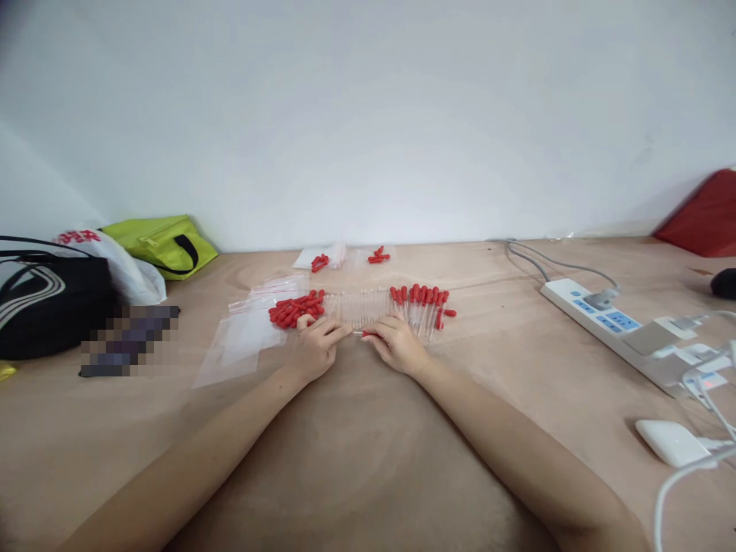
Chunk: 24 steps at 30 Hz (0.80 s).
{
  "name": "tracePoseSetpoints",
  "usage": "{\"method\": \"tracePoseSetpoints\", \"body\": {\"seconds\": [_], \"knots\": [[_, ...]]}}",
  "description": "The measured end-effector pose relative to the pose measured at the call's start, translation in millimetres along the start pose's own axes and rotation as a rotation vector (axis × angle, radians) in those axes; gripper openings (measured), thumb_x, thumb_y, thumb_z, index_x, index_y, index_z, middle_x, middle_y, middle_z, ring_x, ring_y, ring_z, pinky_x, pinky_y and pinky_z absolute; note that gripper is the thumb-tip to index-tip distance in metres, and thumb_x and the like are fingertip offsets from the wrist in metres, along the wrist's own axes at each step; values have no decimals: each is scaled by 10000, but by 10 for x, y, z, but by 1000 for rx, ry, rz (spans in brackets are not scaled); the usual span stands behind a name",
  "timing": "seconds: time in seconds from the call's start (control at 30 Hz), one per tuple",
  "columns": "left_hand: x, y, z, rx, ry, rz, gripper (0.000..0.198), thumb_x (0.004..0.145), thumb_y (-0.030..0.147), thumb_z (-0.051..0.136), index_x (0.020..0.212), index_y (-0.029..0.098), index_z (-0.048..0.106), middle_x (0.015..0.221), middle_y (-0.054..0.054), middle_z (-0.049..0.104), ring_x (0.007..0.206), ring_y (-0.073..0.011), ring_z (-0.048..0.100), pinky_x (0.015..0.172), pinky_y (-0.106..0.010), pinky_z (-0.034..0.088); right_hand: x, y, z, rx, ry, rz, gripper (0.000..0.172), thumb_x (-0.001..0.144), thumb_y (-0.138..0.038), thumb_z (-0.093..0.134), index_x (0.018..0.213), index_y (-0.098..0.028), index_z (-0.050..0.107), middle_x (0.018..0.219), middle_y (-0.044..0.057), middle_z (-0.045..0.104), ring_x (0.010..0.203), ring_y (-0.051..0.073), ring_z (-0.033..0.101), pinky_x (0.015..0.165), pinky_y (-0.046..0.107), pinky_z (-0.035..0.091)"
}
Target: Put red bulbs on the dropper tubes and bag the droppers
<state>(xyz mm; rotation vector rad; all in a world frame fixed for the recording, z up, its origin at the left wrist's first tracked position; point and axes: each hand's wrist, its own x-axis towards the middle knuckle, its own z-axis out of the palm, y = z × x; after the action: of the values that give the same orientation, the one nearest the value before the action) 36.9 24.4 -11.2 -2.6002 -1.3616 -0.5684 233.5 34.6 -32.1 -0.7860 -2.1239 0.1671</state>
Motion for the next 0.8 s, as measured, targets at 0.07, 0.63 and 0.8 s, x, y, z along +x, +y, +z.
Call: {"method": "tracePoseSetpoints", "body": {"seconds": [0.07, 0.63, 0.8], "knots": [[-1, 8, -12, 10, 2, 11, 438, 719, 18, 390, 980, 284, 619, 793, -31, 630, 790, -190, 526, 788, -389, 232, 0, 2, 2, -4, -5, -3, 211, 859, -303, 439, 822, -183, 608, 776, 55, 659, 694, 146, 567, 725, 321, 403], [-18, 59, 64, -17, 143, 88, 286, 751, 75, 427, 891, 218, 631, 743, -18, 674, 689, -167, 558, 786, -390, 258, 27, 8, 26, -42, -48, -36, 168, 844, -290, 471, 841, -172, 591, 776, 58, 644, 713, 156, 564, 719, 316, 402], [11, 9, 44, 5, 153, 79, 239, 847, 169, 422, 960, 245, 618, 773, -22, 686, 714, -177, 563, 840, -428, 237, 22, 62, 38, -7, -15, -8, 190, 852, -295, 459, 938, -177, 581, 793, 58, 657, 717, 156, 571, 703, 302, 408]]}}
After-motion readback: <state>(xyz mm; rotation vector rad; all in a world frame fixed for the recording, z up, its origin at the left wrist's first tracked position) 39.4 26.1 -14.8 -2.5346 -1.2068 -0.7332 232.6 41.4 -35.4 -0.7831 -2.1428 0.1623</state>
